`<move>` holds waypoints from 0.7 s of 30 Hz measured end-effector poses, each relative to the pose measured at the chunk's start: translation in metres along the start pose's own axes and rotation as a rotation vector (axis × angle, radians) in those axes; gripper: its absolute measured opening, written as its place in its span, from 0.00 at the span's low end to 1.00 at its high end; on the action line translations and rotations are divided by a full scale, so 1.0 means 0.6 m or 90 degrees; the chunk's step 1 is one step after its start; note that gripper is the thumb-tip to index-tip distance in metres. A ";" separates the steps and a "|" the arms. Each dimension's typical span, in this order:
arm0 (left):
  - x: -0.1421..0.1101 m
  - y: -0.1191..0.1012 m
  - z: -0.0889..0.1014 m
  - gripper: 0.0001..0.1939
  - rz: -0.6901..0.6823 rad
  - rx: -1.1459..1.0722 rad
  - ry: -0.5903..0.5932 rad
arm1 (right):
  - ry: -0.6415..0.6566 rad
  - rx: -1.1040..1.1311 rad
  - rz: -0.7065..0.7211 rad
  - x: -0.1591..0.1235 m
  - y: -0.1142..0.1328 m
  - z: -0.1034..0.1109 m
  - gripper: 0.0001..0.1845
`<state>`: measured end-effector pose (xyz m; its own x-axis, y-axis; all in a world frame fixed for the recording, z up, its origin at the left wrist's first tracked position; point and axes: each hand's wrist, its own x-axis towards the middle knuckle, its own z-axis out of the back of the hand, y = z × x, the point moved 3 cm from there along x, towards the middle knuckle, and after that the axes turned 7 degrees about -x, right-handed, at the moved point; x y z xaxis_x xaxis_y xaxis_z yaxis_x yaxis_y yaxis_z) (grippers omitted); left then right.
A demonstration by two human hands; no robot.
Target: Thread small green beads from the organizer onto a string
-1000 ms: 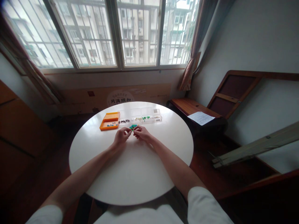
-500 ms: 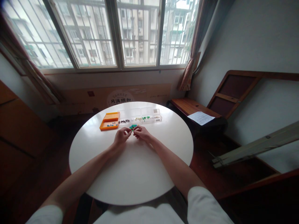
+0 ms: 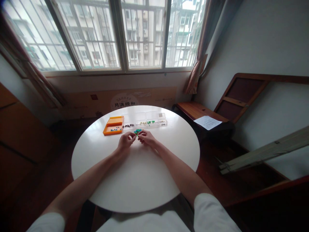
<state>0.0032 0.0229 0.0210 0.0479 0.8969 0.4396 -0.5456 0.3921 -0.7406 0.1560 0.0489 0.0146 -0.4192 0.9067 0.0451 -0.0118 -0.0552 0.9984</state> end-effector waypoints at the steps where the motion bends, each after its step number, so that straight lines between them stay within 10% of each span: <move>1: 0.000 0.000 0.000 0.07 0.001 -0.001 -0.002 | -0.006 0.016 -0.004 0.000 0.002 0.002 0.18; 13: -0.003 -0.007 0.000 0.08 0.020 0.017 0.002 | -0.418 0.094 0.044 0.029 0.008 0.115 0.11; 21: -0.003 -0.008 0.000 0.08 0.003 0.007 0.009 | -0.488 0.077 0.001 0.088 0.012 0.141 0.11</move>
<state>0.0059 0.0197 0.0236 0.0565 0.9016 0.4289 -0.5556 0.3854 -0.7367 0.2104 0.1319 0.0270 0.3260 0.9453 0.0142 0.1052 -0.0512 0.9931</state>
